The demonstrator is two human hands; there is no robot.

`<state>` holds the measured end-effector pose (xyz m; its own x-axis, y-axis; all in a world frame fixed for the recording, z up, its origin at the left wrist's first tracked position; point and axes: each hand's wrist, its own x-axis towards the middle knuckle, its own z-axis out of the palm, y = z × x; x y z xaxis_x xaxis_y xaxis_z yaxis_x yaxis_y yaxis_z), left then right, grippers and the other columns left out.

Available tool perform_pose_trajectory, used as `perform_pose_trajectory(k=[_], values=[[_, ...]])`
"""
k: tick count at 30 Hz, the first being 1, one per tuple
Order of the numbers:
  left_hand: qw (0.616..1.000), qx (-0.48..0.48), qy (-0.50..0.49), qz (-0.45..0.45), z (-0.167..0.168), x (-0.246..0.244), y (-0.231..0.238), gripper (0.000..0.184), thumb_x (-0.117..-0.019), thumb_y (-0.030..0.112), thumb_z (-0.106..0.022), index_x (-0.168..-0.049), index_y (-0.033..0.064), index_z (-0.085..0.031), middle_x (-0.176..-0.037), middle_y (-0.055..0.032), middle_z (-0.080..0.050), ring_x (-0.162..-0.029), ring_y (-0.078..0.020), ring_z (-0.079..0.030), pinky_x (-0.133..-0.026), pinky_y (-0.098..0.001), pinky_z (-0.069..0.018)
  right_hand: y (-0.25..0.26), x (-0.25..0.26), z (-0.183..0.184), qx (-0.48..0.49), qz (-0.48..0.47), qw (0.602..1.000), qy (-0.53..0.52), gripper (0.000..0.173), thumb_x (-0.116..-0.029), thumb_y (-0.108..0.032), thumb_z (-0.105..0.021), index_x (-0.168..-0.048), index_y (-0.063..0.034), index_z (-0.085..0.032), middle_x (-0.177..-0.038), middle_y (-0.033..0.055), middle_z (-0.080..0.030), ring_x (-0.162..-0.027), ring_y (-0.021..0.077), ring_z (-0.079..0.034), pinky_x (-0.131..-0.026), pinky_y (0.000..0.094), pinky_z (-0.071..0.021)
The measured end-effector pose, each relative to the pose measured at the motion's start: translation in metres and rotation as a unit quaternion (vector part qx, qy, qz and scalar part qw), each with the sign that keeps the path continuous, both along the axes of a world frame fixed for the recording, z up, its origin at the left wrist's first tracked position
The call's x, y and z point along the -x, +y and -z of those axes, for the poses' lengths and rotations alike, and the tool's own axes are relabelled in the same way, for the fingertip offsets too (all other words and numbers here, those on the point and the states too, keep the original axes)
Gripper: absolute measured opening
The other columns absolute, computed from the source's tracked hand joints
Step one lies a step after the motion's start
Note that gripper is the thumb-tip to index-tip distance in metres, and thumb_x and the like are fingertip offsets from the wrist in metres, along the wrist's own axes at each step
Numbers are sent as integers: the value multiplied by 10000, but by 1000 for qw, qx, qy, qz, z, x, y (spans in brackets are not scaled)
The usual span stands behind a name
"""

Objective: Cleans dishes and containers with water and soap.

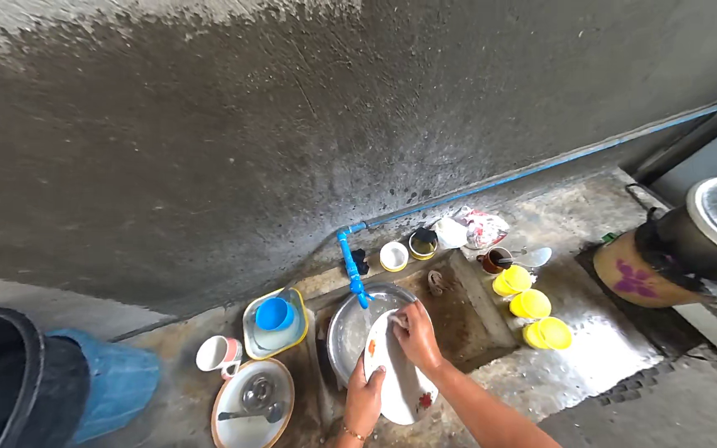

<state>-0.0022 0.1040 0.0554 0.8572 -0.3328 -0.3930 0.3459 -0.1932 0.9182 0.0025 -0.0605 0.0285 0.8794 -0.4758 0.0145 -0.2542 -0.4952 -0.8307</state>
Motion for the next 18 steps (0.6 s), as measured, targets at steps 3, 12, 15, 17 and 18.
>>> perform_pose_trajectory(k=[3,12,15,17,18], values=[[1000,-4,-13,0,-1,-2,-1,514,-969,9,-548,-1464,-70,-436,-1324,-192,-626,-1142,-138,-655,-1006,-295,-527,-4,2,1,-24,13,999,33,276,-875,-58,-708,-1116,74,-676,-1164,273,-640,-1106,367,-642,-991,436,-532],[999,-22,-26,27,-1,-5,-2,510,-973,4,-536,-1470,-62,-439,-1326,-193,-631,-1144,-143,-658,-1011,-301,-524,-12,1,5,-55,43,997,31,268,-881,-60,-705,-1118,60,-667,-1149,246,-650,-1086,329,-650,-977,418,-535],[998,-31,-37,37,-3,-7,-2,509,-976,8,-535,-1470,-66,-439,-1325,-198,-632,-1151,-144,-656,-1019,-304,-519,-18,-3,2,-73,52,995,50,278,-890,-60,-697,-1139,56,-655,-1163,239,-641,-1088,314,-644,-978,410,-528],[998,-39,-40,41,-6,-6,-1,502,-981,10,-543,-1465,-72,-443,-1326,-203,-631,-1153,-145,-654,-1023,-302,-513,-14,-3,1,-91,43,995,29,279,-868,-75,-710,-1115,47,-663,-1129,225,-646,-1041,296,-650,-930,407,-542],[997,-43,-46,44,-6,-6,-1,501,-977,11,-543,-1461,-74,-448,-1319,-204,-635,-1151,-147,-656,-1024,-304,-514,-15,-3,1,-103,43,993,29,279,-864,-88,-713,-1105,43,-663,-1115,219,-647,-1025,289,-649,-913,412,-544]])
